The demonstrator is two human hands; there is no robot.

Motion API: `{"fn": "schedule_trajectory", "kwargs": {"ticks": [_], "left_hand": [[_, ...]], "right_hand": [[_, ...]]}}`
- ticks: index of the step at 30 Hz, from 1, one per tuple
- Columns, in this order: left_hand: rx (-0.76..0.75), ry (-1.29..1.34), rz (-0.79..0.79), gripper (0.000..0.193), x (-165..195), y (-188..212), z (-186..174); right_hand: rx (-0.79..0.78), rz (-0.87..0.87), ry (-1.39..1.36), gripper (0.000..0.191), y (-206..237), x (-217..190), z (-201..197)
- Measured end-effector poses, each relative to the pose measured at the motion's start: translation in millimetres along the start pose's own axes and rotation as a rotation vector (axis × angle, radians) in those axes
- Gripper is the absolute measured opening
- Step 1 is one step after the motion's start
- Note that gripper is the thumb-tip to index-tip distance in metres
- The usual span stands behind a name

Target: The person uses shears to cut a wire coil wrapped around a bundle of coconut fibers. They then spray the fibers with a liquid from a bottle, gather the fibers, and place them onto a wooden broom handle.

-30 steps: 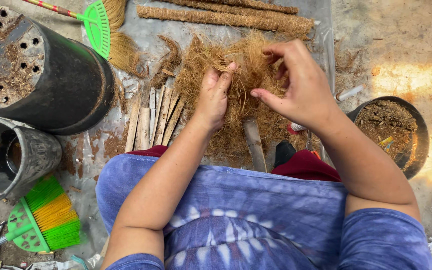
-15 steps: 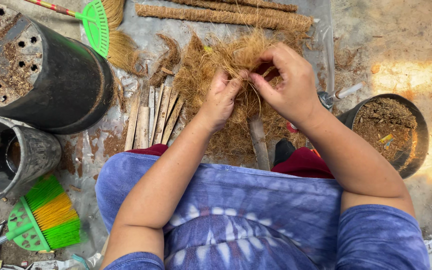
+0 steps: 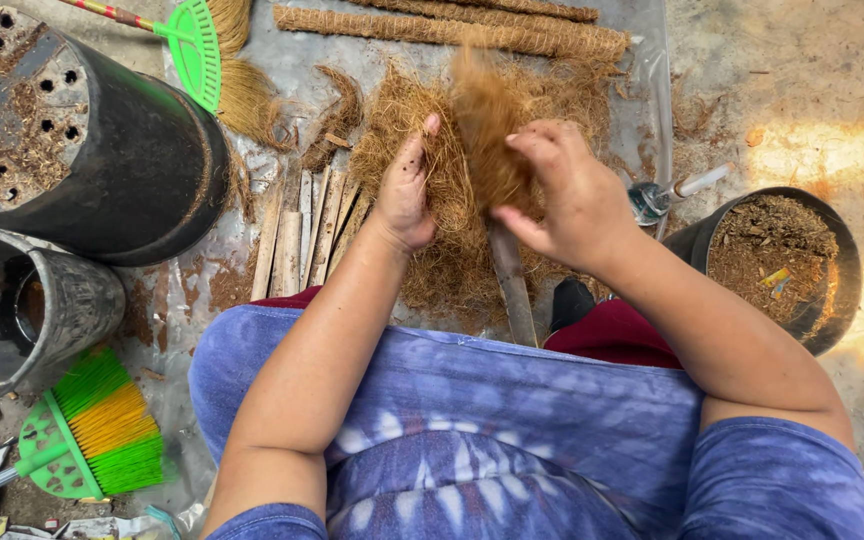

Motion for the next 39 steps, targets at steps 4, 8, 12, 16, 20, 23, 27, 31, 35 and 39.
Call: {"fn": "schedule_trajectory", "kwargs": {"ticks": [4, 8, 12, 16, 20, 23, 27, 31, 35, 39], "left_hand": [[0.117, -0.025, 0.038, 0.059, 8, 0, -7], [0.251, 0.057, 0.024, 0.06, 9, -1, -20], [0.071, 0.179, 0.052, 0.059, 13, -6, -16], [0.114, 0.249, 0.058, 0.058, 12, -9, -25], [0.09, 0.252, 0.08, 0.058, 12, -12, -26], [0.186, 0.197, 0.06, 0.055, 13, -16, -33], [0.187, 0.225, 0.102, 0.057, 28, -17, -31], [0.349, 0.173, 0.102, 0.06, 36, -11, -36], [0.297, 0.209, 0.097, 0.062, 32, -11, -26], [0.308, 0.216, 0.11, 0.061, 33, -9, -23]], "right_hand": [[0.082, 0.322, -0.524, 0.04, 16, 59, 14], [0.018, 0.665, -0.935, 0.052, 20, 98, 42], [-0.283, 0.623, -0.614, 0.073, 25, 100, 44], [-0.664, 0.557, -0.457, 0.088, 41, 96, 69], [-0.624, 0.614, -0.888, 0.068, 59, 85, 112], [-0.492, 0.67, -1.053, 0.058, 70, 83, 127], [-0.521, 0.608, -1.07, 0.063, 67, 74, 114], [-0.619, 0.582, -0.901, 0.061, 58, 57, 99], [-0.508, 0.502, -0.293, 0.062, 52, 51, 102], [-0.547, 0.594, -0.774, 0.058, 62, 38, 135]]}}
Point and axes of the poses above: each hand's wrist, its own y-axis away from the middle knuckle, its own z-axis out of the palm, x = y × z, the point moved 7 cm from there along -y, towards the middle knuckle, and after that the axes turned 3 degrees about x, right-handed, at the moved point
